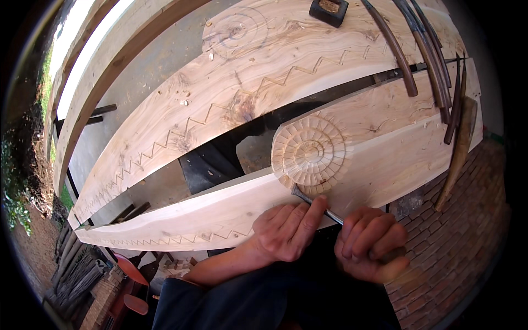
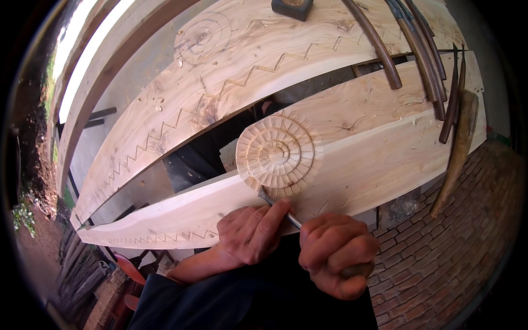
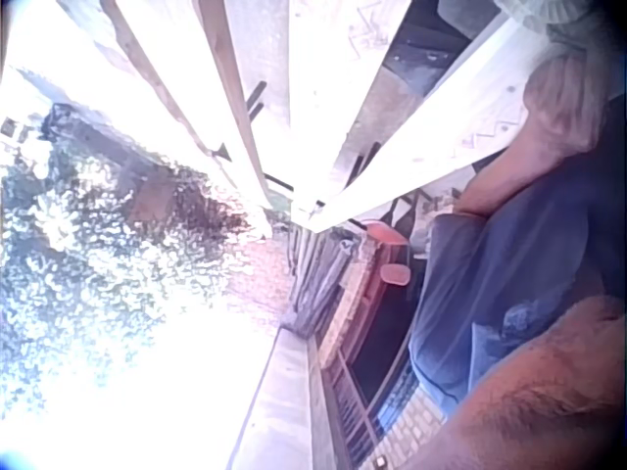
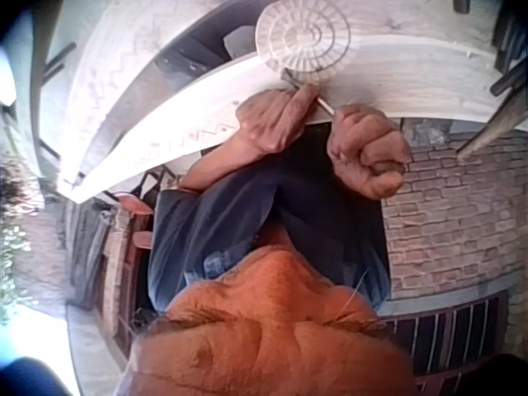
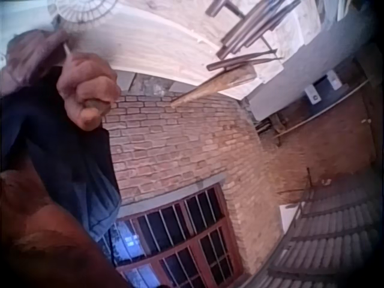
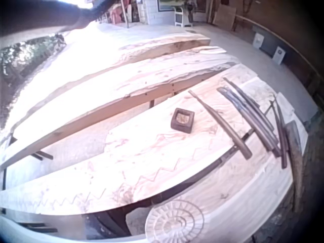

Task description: The person carves a spiral pattern into a wooden plank using a chisel and mallet. They repeatedly strike the chisel to deepen the grooves and occasionally switch tools to refine the design.

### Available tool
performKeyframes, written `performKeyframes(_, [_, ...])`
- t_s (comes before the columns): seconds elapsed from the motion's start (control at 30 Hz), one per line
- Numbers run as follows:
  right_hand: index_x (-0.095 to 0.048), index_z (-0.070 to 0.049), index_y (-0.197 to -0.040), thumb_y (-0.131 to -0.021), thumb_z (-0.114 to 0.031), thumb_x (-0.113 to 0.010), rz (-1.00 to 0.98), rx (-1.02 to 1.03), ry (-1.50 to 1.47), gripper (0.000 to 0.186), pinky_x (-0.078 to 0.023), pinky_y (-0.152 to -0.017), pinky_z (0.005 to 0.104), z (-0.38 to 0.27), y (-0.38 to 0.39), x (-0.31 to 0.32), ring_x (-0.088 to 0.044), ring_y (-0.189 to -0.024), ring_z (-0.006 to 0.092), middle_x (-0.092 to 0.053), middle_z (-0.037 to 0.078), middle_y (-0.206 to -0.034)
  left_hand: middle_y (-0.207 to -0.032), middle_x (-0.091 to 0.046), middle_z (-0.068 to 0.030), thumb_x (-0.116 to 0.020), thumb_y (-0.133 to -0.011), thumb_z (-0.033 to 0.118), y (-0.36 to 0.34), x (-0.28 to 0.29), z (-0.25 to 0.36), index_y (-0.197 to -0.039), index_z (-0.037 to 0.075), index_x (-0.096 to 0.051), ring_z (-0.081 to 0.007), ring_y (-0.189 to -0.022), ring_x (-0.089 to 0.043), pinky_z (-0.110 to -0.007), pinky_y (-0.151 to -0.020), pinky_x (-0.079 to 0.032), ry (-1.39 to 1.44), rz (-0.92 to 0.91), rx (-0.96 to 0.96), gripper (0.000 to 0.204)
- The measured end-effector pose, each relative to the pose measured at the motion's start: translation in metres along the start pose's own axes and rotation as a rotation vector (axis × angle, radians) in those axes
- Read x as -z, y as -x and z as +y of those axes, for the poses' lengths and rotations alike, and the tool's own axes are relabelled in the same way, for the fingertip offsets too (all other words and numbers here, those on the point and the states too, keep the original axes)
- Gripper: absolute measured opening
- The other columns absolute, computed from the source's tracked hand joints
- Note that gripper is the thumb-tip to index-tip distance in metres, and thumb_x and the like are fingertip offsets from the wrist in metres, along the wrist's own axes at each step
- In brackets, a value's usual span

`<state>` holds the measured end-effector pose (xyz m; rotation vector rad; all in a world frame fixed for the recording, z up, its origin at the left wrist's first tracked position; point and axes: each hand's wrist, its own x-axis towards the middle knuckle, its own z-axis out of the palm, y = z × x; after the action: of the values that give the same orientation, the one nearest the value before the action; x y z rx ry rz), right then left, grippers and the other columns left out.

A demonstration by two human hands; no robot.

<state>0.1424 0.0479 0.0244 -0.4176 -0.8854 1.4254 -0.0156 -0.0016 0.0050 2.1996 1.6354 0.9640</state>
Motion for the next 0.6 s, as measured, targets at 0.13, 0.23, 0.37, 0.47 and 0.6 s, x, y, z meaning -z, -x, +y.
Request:
performKeyframes(0.13, [-0.047,-0.007,-0.082,-0.114,-0.051,-0.057,-0.007,0.012,-0.007,0.056,-0.036,-0.036,0.0268,0.0028,0.0017,0.0044,-0.046,-0.037,0.0116,-0.065,0.016,-0.067,-0.092,-0.075,-0.0101,-0.076,-0.085,0.004,0.0004,-0.0005,0.0,-0.121,-0.01,-0.077,-0.0138,-0.075,-0.072,-0.025,-0.067,-0.057,-0.004,0.001,0.002,0.038])
performKeyframes(0.23, [-0.047,-0.007,-0.082,-0.114,-0.051,-0.057,-0.004,0.015,-0.007,0.056,-0.037,-0.036,0.0266,0.0031,0.0015,0.0053,-0.046,-0.037,0.0118,-0.066,0.016,-0.068,-0.091,-0.075,-0.0101,-0.076,-0.085,0.004,-0.0003,-0.0015,-0.0002,-0.122,-0.01,-0.077,-0.0137,-0.074,-0.072,-0.025,-0.067,-0.056,-0.007,0.007,-0.002,0.039])
performKeyframes(0.37, [-0.047,-0.007,-0.083,-0.114,-0.052,-0.057,-0.008,0.022,-0.015,0.056,-0.037,-0.036,0.0264,0.0031,0.0011,0.0068,-0.047,-0.037,0.0118,-0.066,0.016,-0.068,-0.091,-0.075,-0.0104,-0.076,-0.083,0.004,0.0009,-0.0005,0.0003,-0.122,-0.01,-0.077,-0.0135,-0.074,-0.072,-0.025,-0.066,-0.056,-0.001,-0.008,0.001,0.041])
performKeyframes(0.47, [-0.047,-0.007,-0.083,-0.114,-0.053,-0.056,-0.011,0.018,-0.016,0.057,-0.036,-0.036,0.0263,0.0035,0.0008,0.0065,-0.047,-0.037,0.0117,-0.066,0.016,-0.068,-0.08,-0.072,-0.0081,-0.081,-0.084,0.0,-0.0012,-0.0052,-0.0024,-0.122,-0.009,-0.075,-0.0144,-0.062,-0.068,-0.028,-0.056,-0.053,0.026,0.059,-0.008,0.04])
performKeyframes(0.6, [-0.047,-0.007,-0.082,-0.114,-0.053,-0.056,0.002,0.014,-0.012,0.057,-0.036,-0.036,0.0263,0.0027,-0.0004,0.006,-0.046,-0.037,0.0113,-0.066,0.015,-0.068,-0.09,-0.074,-0.0094,-0.076,-0.083,0.005,0.0007,-0.0028,-0.0021,-0.123,-0.01,-0.077,-0.0132,-0.073,-0.071,-0.025,-0.067,-0.055,-0.004,0.014,-0.012,0.042])
